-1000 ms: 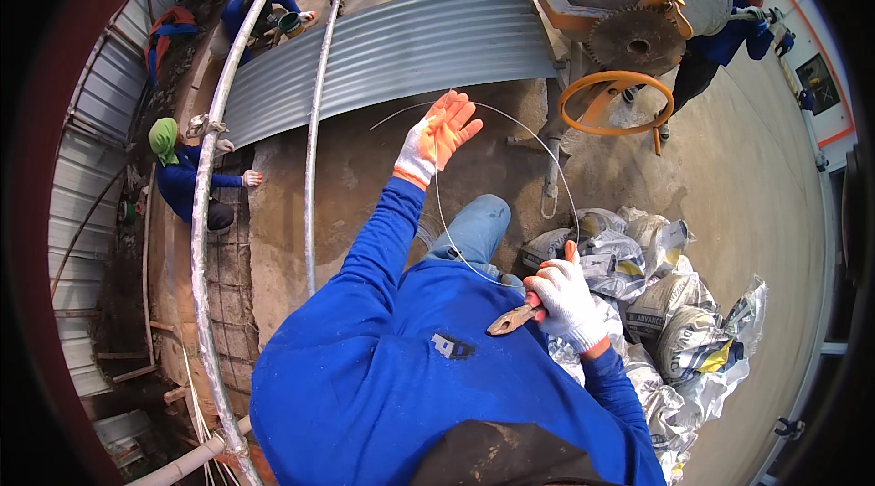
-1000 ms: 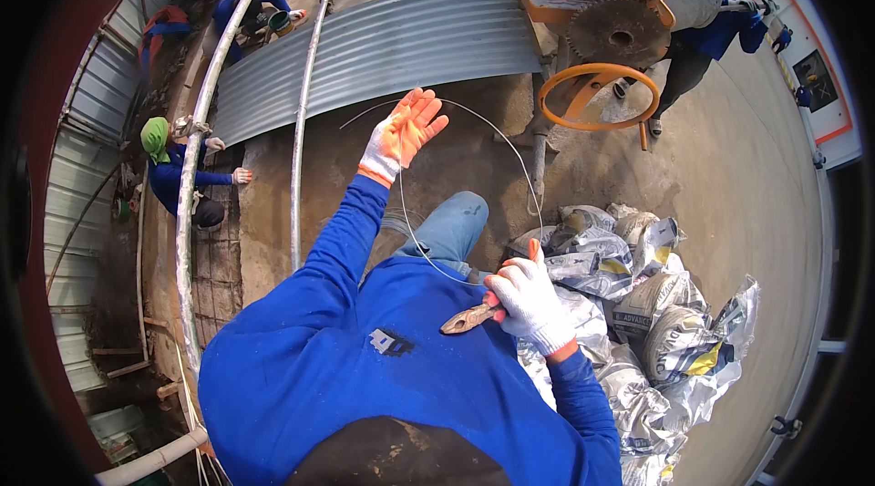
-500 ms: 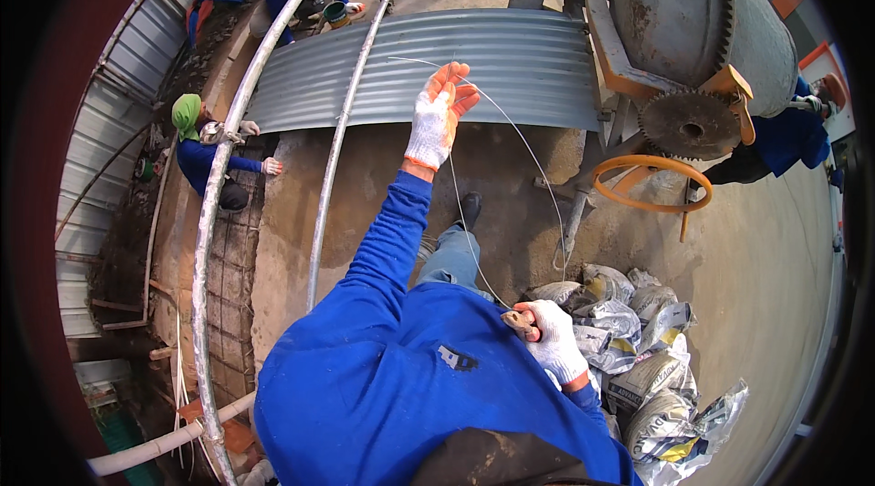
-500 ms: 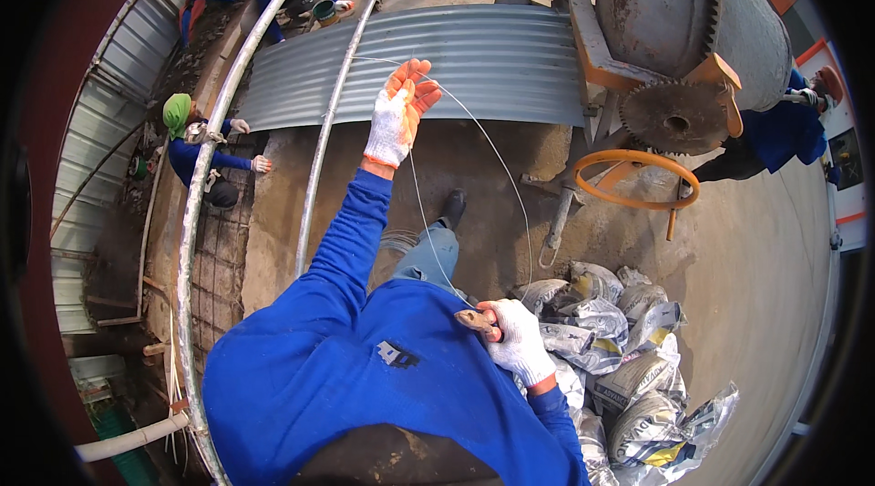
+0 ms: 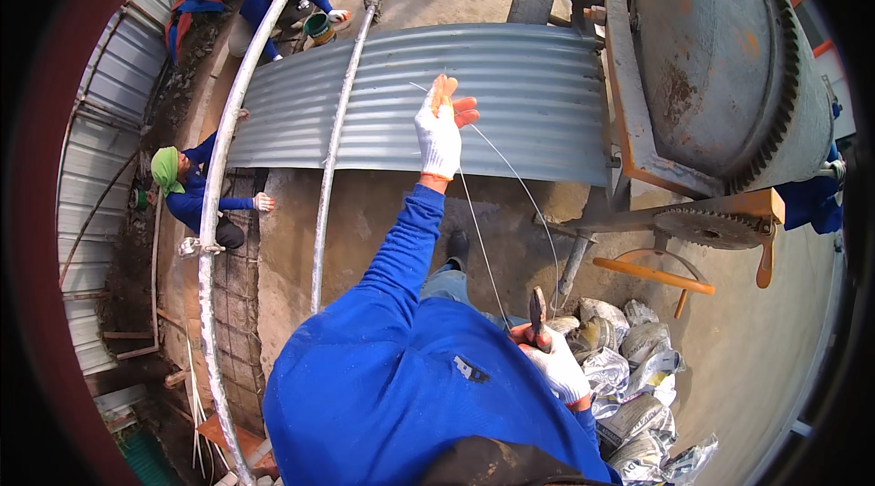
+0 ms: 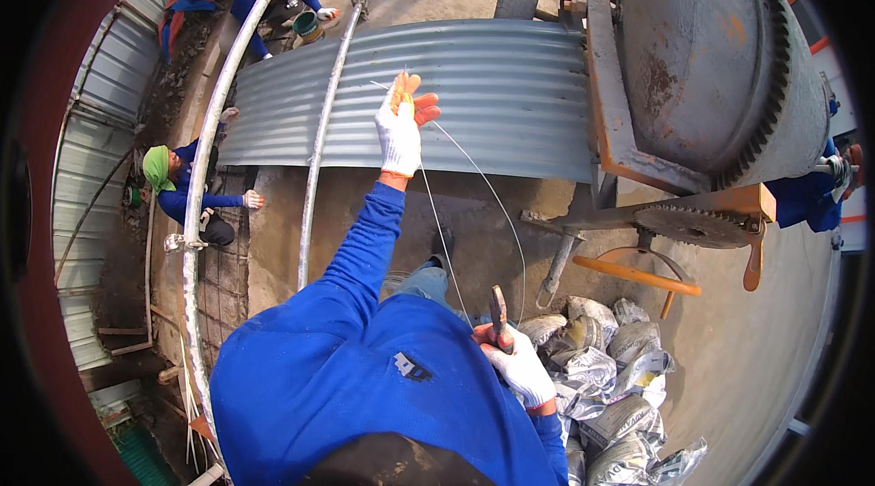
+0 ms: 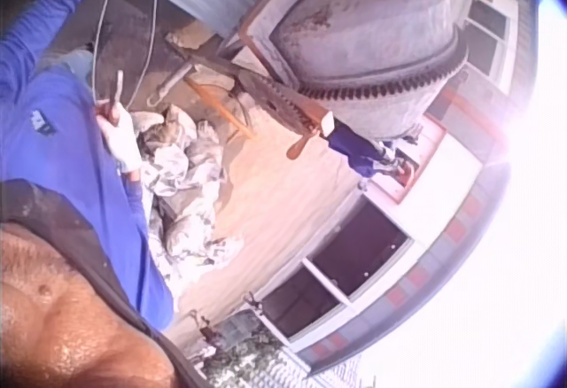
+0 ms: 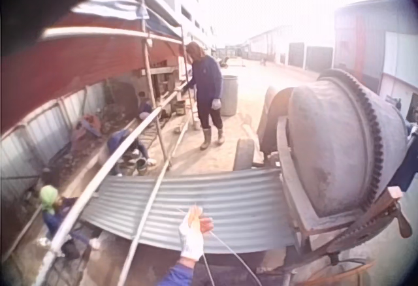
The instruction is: The person secures a corrugated metal sheet to a cement mixer using wire and pliers. They cut wire from a coil, wrap it around the mixer's wheel and frame, and twist it tight to hold the sheet in place.
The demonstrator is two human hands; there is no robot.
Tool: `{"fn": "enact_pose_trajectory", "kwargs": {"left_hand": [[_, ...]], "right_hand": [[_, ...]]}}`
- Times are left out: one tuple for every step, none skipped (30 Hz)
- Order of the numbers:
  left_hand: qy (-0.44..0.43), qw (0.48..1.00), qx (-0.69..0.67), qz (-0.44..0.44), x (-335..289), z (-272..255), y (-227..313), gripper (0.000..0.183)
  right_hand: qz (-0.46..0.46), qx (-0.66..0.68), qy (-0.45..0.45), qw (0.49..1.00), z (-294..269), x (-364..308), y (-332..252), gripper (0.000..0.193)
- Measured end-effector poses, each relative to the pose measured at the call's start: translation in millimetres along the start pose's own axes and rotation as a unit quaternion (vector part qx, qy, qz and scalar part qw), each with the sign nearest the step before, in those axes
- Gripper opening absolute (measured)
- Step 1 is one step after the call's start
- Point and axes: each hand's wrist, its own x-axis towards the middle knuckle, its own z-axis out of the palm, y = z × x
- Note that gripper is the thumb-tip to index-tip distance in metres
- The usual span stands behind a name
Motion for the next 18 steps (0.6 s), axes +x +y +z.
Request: {"fn": "enact_pose_trajectory", "kwargs": {"left_hand": [[-0.011, 0.999, 0.032, -0.016, 7, 11, -7, 0.046], [-0.022, 0.998, 0.051, -0.013, 14, 22, -17, 0.046], [-0.034, 0.997, 0.067, -0.008, 19, 34, -21, 0.045], [-0.043, 0.994, 0.095, -0.021, 22, 43, -23, 0.045], [-0.048, 0.994, 0.094, -0.024, 25, 56, -19, 0.046], [-0.047, 0.994, 0.096, -0.016, 29, 60, -20, 0.046], [-0.046, 0.994, 0.098, -0.008, 32, 64, -19, 0.047], [-0.049, 0.994, 0.098, -0.006, 34, 67, -15, 0.047], [-0.055, 0.994, 0.089, -0.015, 34, 68, -17, 0.047], [-0.062, 0.995, 0.08, -0.025, 32, 66, -17, 0.047], [-0.069, 0.992, 0.103, -0.025, 30, 73, -11, 0.05], [-0.077, 0.992, 0.101, -0.016, 30, 73, -8, 0.052], [-0.085, 0.991, 0.098, -0.008, 28, 75, -7, 0.054], [-0.097, 0.99, 0.102, 0.003, 20, 86, -1, 0.056], [-0.112, 0.988, 0.105, 0.009, 7, 97, 2, 0.059], [-0.114, 0.988, 0.098, 0.034, 0, 98, 3, 0.061], [-0.118, 0.988, 0.083, 0.054, -2, 98, 4, 0.063], [-0.106, 0.988, 0.08, 0.074, -8, 105, 7, 0.064]], "right_hand": [[-0.013, -0.02, 0.0, 1.0, 1, 2, -6, 0.033], [-0.046, -0.086, 0.023, 0.995, 2, 1, -13, 0.035], [-0.081, -0.153, 0.046, 0.984, 2, 0, -18, 0.037], [-0.091, -0.148, 0.077, 0.982, -1, 3, -10, 0.036], [-0.104, -0.142, 0.113, 0.978, -4, 6, -3, 0.034], [-0.14, -0.216, 0.137, 0.957, -9, 7, 1, 0.032], [-0.172, -0.288, 0.166, 0.927, -13, 7, 5, 0.031], [-0.224, -0.43, 0.182, 0.856, -16, 7, -3, 0.028], [-0.257, -0.566, 0.2, 0.757, -17, 3, -6, 0.025], [-0.257, -0.524, 0.201, 0.787, -21, 2, -1, 0.023], [-0.263, -0.474, 0.208, 0.814, -26, 0, 6, 0.022], [-0.284, -0.517, 0.198, 0.783, -26, -8, -9, 0.022], [-0.301, -0.559, 0.188, 0.749, -26, -13, -18, 0.022], [-0.325, -0.558, 0.189, 0.74, -28, -17, -14, 0.02], [-0.321, -0.54, 0.154, 0.762, -28, -24, -12, 0.019], [-0.319, -0.519, 0.12, 0.784, -29, -29, -11, 0.018], [-0.315, -0.498, 0.092, 0.803, -29, -38, -11, 0.017], [-0.32, -0.458, 0.083, 0.825, -31, -45, -2, 0.014]]}}
